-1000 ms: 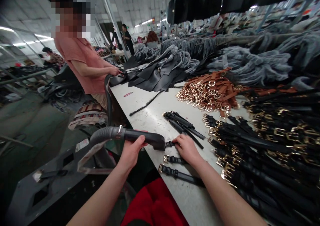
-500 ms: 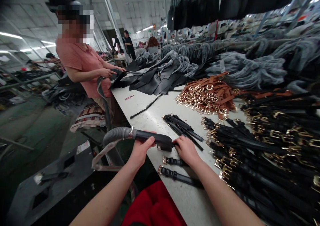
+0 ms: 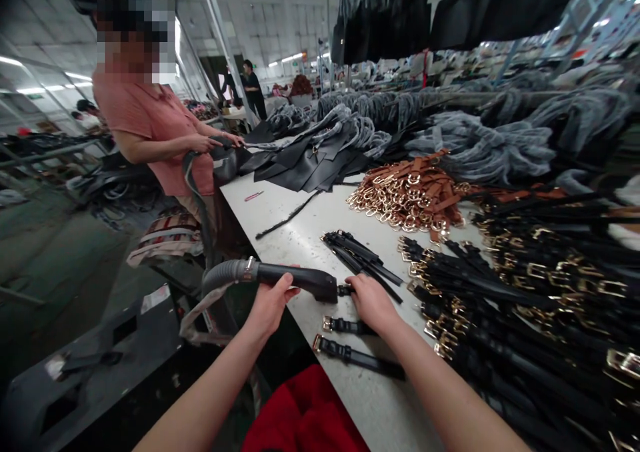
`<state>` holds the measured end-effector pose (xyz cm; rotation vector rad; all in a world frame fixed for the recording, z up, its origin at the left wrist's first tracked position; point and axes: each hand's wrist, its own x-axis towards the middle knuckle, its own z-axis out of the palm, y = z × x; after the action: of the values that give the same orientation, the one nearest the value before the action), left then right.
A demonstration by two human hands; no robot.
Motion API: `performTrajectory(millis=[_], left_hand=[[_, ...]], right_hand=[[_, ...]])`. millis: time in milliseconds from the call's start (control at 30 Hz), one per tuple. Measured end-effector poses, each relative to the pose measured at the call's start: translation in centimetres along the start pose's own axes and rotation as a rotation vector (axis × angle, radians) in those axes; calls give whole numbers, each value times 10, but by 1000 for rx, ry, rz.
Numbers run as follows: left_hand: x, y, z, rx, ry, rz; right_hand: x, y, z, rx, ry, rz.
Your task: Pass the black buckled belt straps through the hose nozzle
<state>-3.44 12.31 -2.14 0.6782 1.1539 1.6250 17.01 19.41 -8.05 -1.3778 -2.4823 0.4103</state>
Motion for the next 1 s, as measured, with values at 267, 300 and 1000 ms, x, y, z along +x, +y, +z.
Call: performTrajectory(millis=[267, 300, 1000], left_hand=[[3, -15, 17, -144, 31, -57], [4, -12, 13, -136, 32, -57], [-15, 26, -42, -97, 160, 20]], right_hand=[[-1, -2, -2, 48, 20, 95], [-2, -3, -2, 59, 27, 94], [2, -21, -18, -31, -32, 29]])
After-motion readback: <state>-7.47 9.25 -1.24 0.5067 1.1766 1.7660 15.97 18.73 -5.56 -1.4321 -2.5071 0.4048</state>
